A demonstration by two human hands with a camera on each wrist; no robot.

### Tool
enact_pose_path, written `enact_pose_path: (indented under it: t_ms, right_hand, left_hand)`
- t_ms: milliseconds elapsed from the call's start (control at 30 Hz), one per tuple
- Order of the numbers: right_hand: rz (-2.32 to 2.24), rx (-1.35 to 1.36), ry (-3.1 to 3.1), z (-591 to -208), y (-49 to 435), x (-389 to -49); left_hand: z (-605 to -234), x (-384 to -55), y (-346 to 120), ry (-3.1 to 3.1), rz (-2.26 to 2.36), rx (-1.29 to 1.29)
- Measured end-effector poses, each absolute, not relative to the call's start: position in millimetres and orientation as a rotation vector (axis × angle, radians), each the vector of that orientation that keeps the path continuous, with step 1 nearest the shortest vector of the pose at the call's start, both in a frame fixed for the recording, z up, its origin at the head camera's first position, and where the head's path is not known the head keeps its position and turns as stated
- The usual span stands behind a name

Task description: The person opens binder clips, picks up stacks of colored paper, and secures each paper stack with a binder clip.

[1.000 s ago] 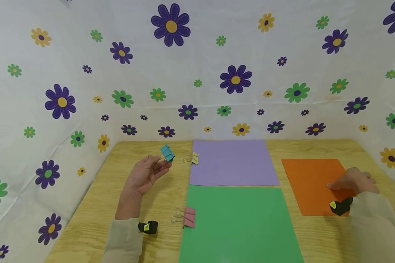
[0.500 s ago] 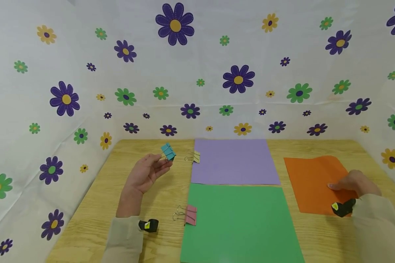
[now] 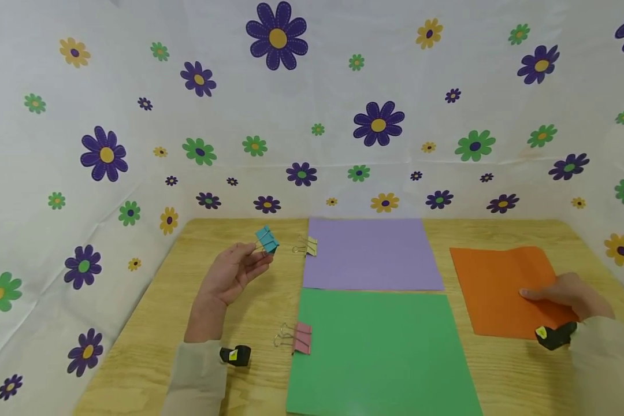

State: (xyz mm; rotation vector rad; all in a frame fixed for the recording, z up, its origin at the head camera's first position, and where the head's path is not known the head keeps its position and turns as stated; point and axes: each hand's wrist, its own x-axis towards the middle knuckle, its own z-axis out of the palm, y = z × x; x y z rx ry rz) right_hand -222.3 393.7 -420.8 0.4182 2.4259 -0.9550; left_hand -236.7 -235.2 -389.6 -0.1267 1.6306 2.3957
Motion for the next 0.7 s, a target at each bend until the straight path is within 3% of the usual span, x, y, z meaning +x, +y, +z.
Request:
enact_pose_path:
  t_ms: [700]
  right_hand:
    - [-1.219,0.355,2.247,-418.6,405.6,-223.1]
  left_hand:
    - [-382.9,-234.4,-241.1,1.671,2.381,-0.135]
